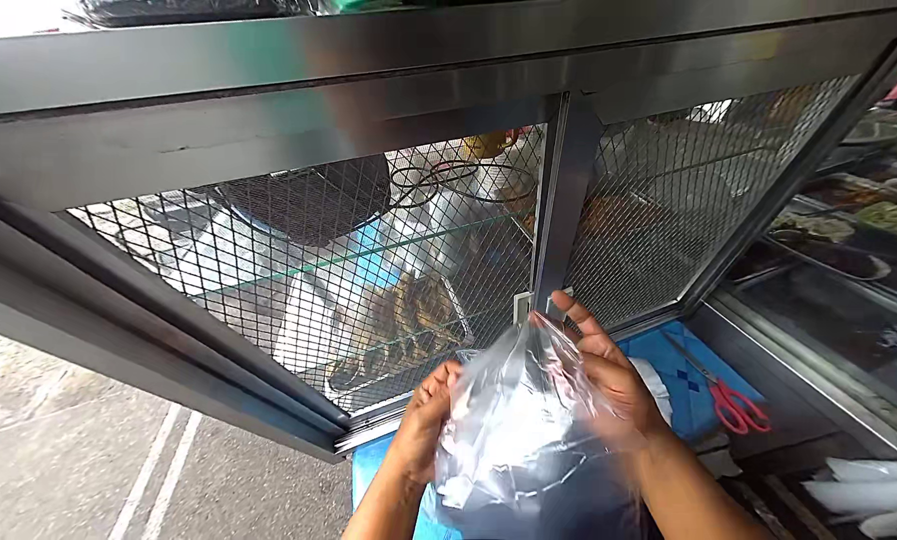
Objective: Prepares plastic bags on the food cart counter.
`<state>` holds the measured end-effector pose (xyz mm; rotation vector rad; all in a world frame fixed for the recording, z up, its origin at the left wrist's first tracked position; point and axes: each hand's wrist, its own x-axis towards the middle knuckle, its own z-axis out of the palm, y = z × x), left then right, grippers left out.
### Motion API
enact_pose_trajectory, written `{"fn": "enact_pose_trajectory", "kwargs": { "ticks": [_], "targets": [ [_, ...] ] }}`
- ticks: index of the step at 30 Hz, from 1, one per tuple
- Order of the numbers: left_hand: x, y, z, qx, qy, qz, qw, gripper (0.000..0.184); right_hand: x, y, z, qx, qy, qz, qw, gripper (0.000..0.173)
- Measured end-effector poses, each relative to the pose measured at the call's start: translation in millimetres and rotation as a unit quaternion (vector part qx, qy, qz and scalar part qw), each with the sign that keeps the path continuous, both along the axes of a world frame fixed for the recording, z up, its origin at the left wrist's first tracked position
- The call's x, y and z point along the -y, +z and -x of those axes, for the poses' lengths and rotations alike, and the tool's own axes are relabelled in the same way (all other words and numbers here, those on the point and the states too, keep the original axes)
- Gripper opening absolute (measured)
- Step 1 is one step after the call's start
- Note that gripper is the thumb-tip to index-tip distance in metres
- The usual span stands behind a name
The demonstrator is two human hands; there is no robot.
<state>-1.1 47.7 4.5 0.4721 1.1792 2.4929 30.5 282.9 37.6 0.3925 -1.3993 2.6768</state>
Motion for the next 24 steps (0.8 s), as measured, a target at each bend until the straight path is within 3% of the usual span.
{"fn": "enact_pose_trajectory", "kwargs": {
  "ticks": [2,4,6,8,10,12,15,17,19,22,24],
  "targets": [
    [-7.0,1.1,11.6,0.037,0.070,0.061,0.995,0.019,-0.5,-13.5,12.6,-0.021,-0.109,-0.150,0.982,0.032],
    [-14.1,-7.5,17.4,0.069,0.115,0.136,0.982,0.024,-5.6,-38.7,25.3,-0.064,-0.188,-0.323,0.925,0.017],
    [-24.4,-15.1,7.2,0.112,0.143,0.211,0.960,0.018,-8.1,-59.1,27.4,-0.054,-0.200,-0.479,0.853,0.020],
    [-30.5,-37.4,-3.1,0.132,0.138,0.280,0.941,0.017,-3.4,-69.9,17.5,0.000,-0.181,-0.573,0.799,0.023],
    [-29.5,-78.1,-8.2,0.100,0.100,0.369,0.919,0.023,2.1,-93.9,1.2,0.107,-0.150,-0.602,0.777,0.034],
    [-28.4,-143.4,0.5,0.042,0.061,0.500,0.863,0.023,4.5,-137.2,-5.9,0.184,-0.094,-0.678,0.705,0.047],
    [-28.8,-199.0,9.0,0.010,0.024,0.611,0.792,0.023,7.1,-201.9,-14.5,0.178,-0.082,-0.738,0.646,0.045],
    [-28.9,-197.7,14.4,0.011,0.035,0.615,0.788,0.020,4.6,-205.6,-12.1,0.189,-0.066,-0.744,0.638,0.044],
    [-21.4,-186.5,16.7,0.013,0.059,0.594,0.802,0.020,-5.4,-191.2,-7.8,0.207,-0.036,-0.721,0.661,0.050],
    [-2.7,-159.3,24.2,0.001,0.116,0.529,0.840,0.021,-31.4,-153.7,-1.6,0.187,-0.030,-0.660,0.727,0.055],
    [8.7,-132.5,25.7,-0.031,0.127,0.444,0.887,0.024,-45.5,-125.9,-3.1,0.130,-0.025,-0.586,0.800,0.060]
  ]
}}
